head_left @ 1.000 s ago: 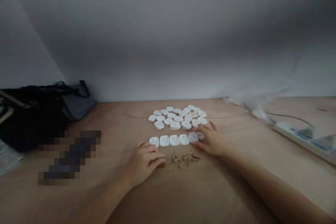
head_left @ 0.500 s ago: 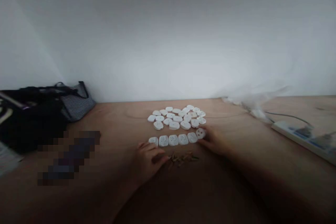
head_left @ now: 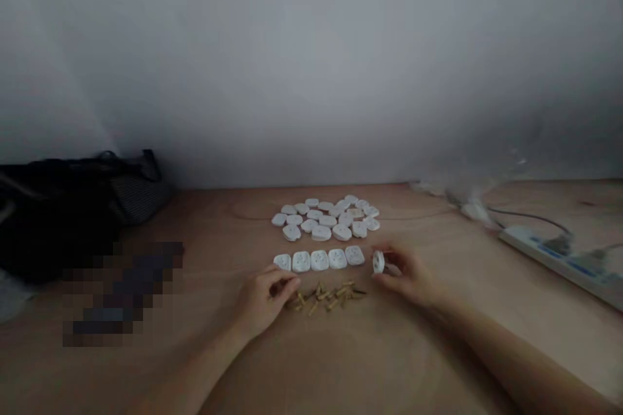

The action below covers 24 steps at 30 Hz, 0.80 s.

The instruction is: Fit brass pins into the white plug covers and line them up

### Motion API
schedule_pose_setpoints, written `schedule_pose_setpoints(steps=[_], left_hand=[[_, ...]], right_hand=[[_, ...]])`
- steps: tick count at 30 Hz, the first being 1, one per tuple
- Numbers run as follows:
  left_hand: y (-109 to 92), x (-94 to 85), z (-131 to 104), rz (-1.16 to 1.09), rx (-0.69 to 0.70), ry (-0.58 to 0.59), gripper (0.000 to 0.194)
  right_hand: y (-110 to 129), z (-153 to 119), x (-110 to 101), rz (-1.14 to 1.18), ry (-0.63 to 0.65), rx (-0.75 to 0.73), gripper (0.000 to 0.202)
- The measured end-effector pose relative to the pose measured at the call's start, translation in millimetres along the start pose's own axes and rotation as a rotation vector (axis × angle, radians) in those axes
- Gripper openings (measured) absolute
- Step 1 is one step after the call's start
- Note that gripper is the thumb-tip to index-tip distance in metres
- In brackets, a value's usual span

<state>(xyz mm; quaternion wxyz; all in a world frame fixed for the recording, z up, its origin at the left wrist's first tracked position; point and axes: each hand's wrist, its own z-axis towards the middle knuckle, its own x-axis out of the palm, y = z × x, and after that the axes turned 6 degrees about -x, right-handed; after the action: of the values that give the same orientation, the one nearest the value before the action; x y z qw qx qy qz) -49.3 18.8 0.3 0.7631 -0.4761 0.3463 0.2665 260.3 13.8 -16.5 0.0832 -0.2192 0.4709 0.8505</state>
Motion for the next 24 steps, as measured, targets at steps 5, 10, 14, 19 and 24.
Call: schedule_pose_setpoints(steps=[5, 10, 14, 19, 24], left_hand=[[-2, -0.9, 0, -0.024, -0.006, 0.019, 0.022], [1, 0.9, -1, -0.015, 0.011, 0.022, 0.021], [2, 0.8, 0, -0.038, 0.021, 0.029, 0.021], [1, 0.4, 0, -0.021, 0.012, 0.043, 0.021], [3, 1.3, -1, -0.015, 0.028, 0.038, 0.020]], right_hand=[[20, -13, 0, -0.106, 0.158, -0.031, 0.055], [21, -17, -2, -0.066, 0.212, -0.003, 0.050], [24, -18, -2, 0.014, 0.259, 0.024, 0.041], [24, -18, -2, 0.141, 0.246, 0.067, 0.036], [19, -15, -4, 0.112, 0.183, 0.034, 0.026]])
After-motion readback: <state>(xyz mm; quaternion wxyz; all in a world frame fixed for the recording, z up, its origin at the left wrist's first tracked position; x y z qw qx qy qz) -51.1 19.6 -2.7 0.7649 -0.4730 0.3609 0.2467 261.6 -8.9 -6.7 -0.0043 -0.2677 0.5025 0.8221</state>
